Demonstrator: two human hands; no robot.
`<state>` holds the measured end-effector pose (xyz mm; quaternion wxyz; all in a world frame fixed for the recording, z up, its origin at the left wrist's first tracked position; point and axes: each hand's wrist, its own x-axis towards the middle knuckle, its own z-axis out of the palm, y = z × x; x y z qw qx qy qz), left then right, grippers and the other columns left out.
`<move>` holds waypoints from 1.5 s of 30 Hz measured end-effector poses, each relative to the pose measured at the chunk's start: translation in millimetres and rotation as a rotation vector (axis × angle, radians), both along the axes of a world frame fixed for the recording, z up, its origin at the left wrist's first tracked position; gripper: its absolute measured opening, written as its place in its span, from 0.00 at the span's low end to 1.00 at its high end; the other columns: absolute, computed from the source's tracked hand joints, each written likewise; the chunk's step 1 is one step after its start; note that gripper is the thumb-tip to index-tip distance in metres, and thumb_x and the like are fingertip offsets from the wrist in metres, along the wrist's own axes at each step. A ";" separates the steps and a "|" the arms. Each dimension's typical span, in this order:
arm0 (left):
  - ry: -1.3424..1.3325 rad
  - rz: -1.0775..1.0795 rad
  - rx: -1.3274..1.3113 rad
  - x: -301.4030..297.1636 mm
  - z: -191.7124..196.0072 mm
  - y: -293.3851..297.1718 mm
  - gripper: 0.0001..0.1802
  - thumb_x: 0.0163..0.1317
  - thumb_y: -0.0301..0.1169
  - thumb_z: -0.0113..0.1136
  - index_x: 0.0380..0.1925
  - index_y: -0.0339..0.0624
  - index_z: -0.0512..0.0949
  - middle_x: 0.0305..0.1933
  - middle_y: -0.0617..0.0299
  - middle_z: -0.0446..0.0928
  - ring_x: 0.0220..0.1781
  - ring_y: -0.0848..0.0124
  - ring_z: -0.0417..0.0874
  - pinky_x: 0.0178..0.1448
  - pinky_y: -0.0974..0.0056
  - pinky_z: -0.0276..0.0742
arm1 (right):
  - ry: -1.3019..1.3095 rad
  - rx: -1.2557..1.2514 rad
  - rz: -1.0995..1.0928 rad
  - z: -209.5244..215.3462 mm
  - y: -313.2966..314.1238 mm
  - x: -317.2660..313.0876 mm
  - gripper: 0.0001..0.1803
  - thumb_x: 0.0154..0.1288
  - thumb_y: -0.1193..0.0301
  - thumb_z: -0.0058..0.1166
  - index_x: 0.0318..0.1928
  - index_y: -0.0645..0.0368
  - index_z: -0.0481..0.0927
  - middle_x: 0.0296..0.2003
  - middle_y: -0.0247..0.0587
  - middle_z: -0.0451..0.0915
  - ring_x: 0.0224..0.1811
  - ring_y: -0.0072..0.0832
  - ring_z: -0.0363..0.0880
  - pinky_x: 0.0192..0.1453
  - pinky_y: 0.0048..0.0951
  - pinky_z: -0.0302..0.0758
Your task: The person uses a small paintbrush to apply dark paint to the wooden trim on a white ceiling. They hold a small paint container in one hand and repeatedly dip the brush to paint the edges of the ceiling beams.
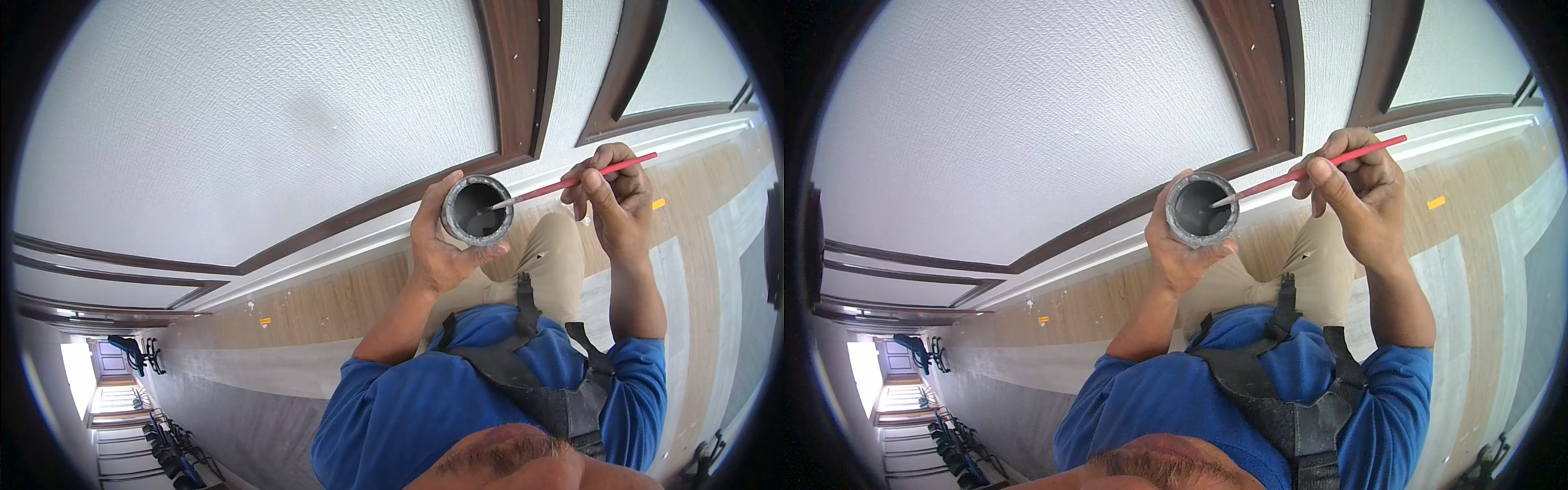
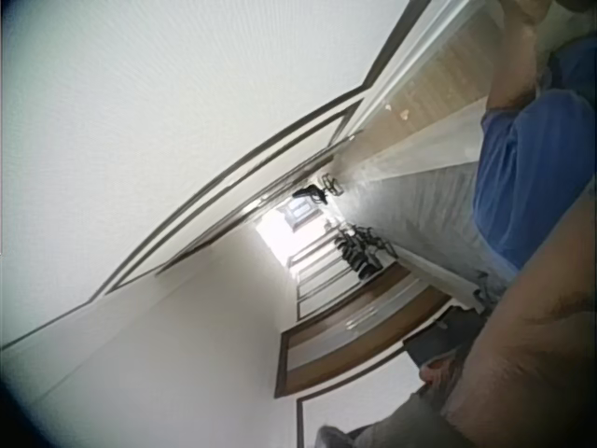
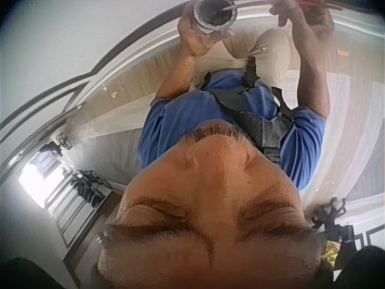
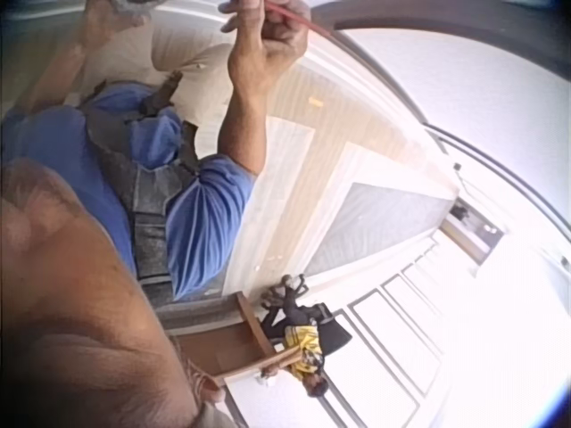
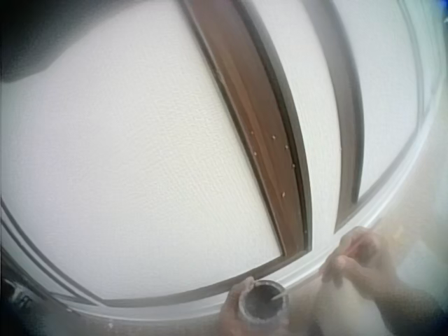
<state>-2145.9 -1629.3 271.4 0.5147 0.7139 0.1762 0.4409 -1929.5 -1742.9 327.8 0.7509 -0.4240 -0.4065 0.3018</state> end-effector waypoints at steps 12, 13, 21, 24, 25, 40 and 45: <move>0.016 0.021 0.019 1.3 -1.7 -2.0 0.56 0.40 0.45 0.86 0.67 0.34 0.65 0.56 0.54 0.78 0.59 0.65 0.81 0.64 0.61 0.78 | -0.123 0.006 -0.010 -1.1 -4.3 -4.4 0.11 0.70 0.67 0.63 0.41 0.60 0.74 0.29 0.42 0.85 0.33 0.25 0.88 0.27 0.18 0.78; 0.006 0.025 -0.006 2.2 -0.9 -3.4 0.55 0.40 0.45 0.87 0.67 0.36 0.67 0.55 0.55 0.77 0.58 0.65 0.81 0.64 0.61 0.78 | -0.132 -0.001 -0.013 -1.2 -4.5 -4.0 0.11 0.70 0.67 0.63 0.40 0.60 0.75 0.28 0.42 0.85 0.33 0.25 0.88 0.27 0.18 0.78; -0.008 0.016 -0.025 3.8 3.7 -4.8 0.55 0.40 0.45 0.87 0.66 0.37 0.66 0.56 0.55 0.77 0.58 0.65 0.82 0.64 0.61 0.78 | -0.100 -0.025 0.012 2.6 -5.9 -10.6 0.12 0.70 0.66 0.64 0.38 0.60 0.76 0.28 0.42 0.85 0.33 0.26 0.88 0.27 0.18 0.78; 0.014 0.024 -0.025 3.1 4.2 -5.7 0.55 0.40 0.44 0.87 0.67 0.38 0.66 0.56 0.55 0.77 0.58 0.65 0.82 0.64 0.61 0.78 | -0.112 -0.031 0.017 3.4 -6.5 -12.1 0.13 0.69 0.65 0.64 0.38 0.60 0.76 0.28 0.42 0.85 0.33 0.26 0.88 0.28 0.19 0.78; 0.023 0.031 -0.021 2.7 4.0 -5.5 0.55 0.40 0.44 0.87 0.67 0.38 0.66 0.56 0.56 0.77 0.58 0.65 0.82 0.64 0.61 0.78 | -0.129 -0.032 0.019 3.0 -6.9 -11.2 0.13 0.69 0.66 0.64 0.38 0.61 0.76 0.28 0.42 0.85 0.33 0.27 0.88 0.28 0.19 0.79; -0.013 -0.007 -0.037 6.2 6.9 -6.2 0.55 0.41 0.44 0.86 0.67 0.39 0.66 0.56 0.56 0.77 0.59 0.65 0.81 0.65 0.60 0.77 | -0.111 -0.032 0.031 4.6 -9.7 -7.2 0.13 0.69 0.66 0.64 0.40 0.60 0.73 0.30 0.46 0.85 0.32 0.28 0.88 0.28 0.22 0.79; -0.002 0.011 0.024 4.6 4.0 -3.4 0.54 0.41 0.44 0.86 0.67 0.38 0.66 0.56 0.55 0.77 0.60 0.64 0.81 0.65 0.59 0.77 | -0.115 -0.056 -0.007 4.0 -9.7 -3.6 0.13 0.69 0.66 0.64 0.39 0.60 0.74 0.29 0.45 0.85 0.34 0.29 0.88 0.28 0.21 0.80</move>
